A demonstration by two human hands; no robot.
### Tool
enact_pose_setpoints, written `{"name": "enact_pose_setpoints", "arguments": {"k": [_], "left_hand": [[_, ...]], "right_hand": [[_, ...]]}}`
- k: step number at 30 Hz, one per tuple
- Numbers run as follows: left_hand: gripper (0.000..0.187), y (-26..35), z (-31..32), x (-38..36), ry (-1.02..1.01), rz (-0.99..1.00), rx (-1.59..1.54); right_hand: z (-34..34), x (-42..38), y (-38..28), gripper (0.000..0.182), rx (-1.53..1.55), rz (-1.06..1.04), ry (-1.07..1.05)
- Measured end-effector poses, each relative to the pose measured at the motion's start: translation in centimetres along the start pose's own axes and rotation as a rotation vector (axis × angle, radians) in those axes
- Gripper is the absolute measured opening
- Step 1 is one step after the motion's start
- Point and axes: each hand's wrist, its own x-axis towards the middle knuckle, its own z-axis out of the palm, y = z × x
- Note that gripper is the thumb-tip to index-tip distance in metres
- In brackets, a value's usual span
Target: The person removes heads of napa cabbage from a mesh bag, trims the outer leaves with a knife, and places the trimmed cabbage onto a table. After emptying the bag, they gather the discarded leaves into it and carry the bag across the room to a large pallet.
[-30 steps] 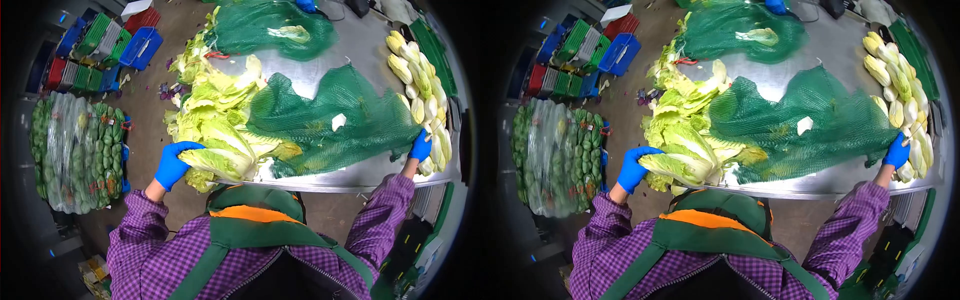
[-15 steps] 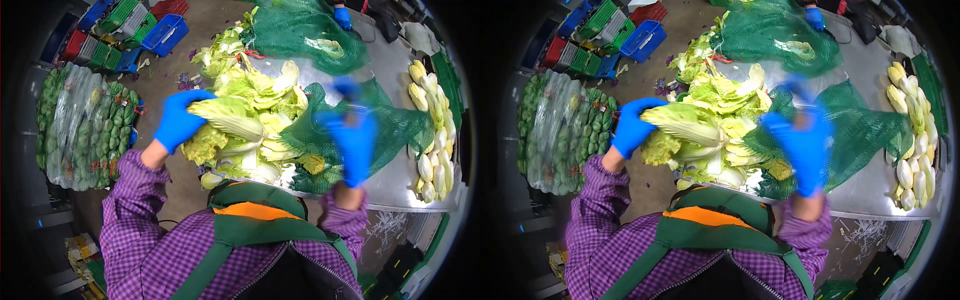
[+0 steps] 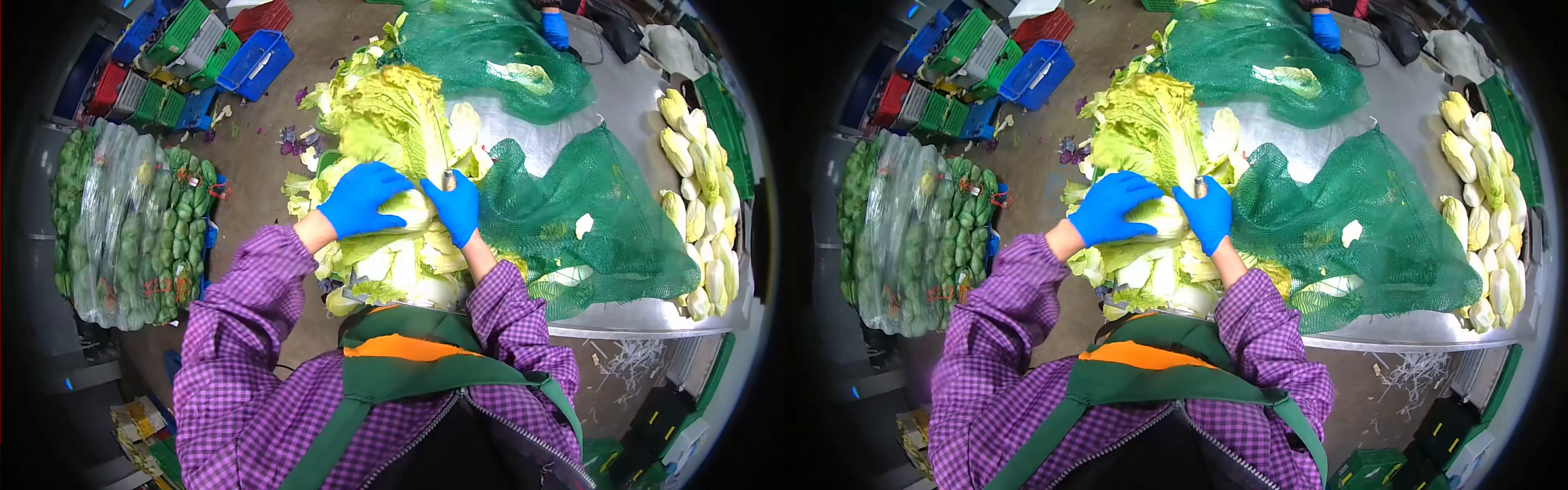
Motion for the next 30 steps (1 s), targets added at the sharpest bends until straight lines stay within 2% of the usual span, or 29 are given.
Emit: {"name": "enact_pose_setpoints", "arguments": {"k": [2, 3, 4, 5, 6, 8, 9, 11, 12, 14, 15, 16, 17, 20, 22, 27, 30], "left_hand": [[0.072, -3.0, 4.0, -0.8, -0.165, -0.224, -0.093], [0.084, -3.1, 5.0, -1.4, -0.116, -0.204, -0.074], [0.089, -2.2, 5.3, -2.0, -0.113, -0.195, -0.045], [0.091, -1.5, 6.8, -3.4, -0.094, -0.329, -0.081], [0.093, -1.1, 8.2, -4.5, -0.065, -0.458, -0.104], [0.092, 0.2, 9.5, -6.6, -0.002, -0.573, -0.136], [0.089, 0.9, 9.0, -7.0, 0.003, -0.632, -0.225], [0.087, 1.1, 8.3, -8.1, 0.017, -0.670, -0.271], [0.086, 0.9, 7.9, -8.6, 0.035, -0.704, -0.321], [0.079, 0.9, 5.7, -8.5, 0.078, -0.561, -0.065], [0.077, 0.7, 5.3, -8.3, 0.133, -0.505, -0.007], [0.075, 0.5, 5.2, -8.1, 0.187, -0.445, 0.053], [0.075, 0.3, 5.7, -8.1, 0.154, -0.470, 0.072], [0.078, 0.7, 6.6, -8.1, 0.134, -0.448, 0.163], [0.080, 0.8, 6.8, -8.1, 0.104, -0.470, 0.155], [0.083, 0.8, 6.6, -8.0, 0.046, -0.516, 0.151], [0.083, 0.6, 7.0, -8.2, 0.086, -0.492, 0.141]], "right_hand": [[0.2, 0.2, 1.2, 0.045, -0.081, 0.022, 0.003], [1.0, 0.6, 3.4, 0.047, -0.045, 0.027, 0.063], [1.4, 1.0, 5.2, 0.048, -0.010, 0.034, 0.122], [1.3, 1.3, 6.1, 0.052, 0.266, 0.317, 0.030], [1.3, 2.6, 8.9, 0.053, 0.208, 0.337, -0.105], [2.3, 3.2, 9.2, 0.057, -0.175, 0.286, -0.014], [1.5, 2.7, 7.5, 0.057, -0.168, 0.293, -0.011], [-1.4, 2.2, 3.5, 0.065, 0.163, 0.544, -0.217], [-2.7, 1.4, 2.3, 0.061, 0.214, 0.520, -0.172], [-4.3, -0.9, 3.0, 0.043, -0.001, 0.165, 0.101], [-5.1, -2.5, 1.6, 0.043, -0.006, 0.171, 0.087], [-6.2, -4.1, -0.8, 0.034, 0.037, 0.122, 0.028], [-6.7, -5.7, -2.2, 0.025, 0.082, 0.073, -0.028], [-5.1, -9.7, -2.1, 0.022, 0.126, 0.167, -0.227], [-2.6, -11.0, 0.7, 0.025, 0.017, 0.071, -0.285], [0.0, -10.8, 1.9, 0.028, -0.148, 0.062, -0.416], [0.7, -10.9, 2.2, 0.028, -0.225, 0.113, -0.459]]}}
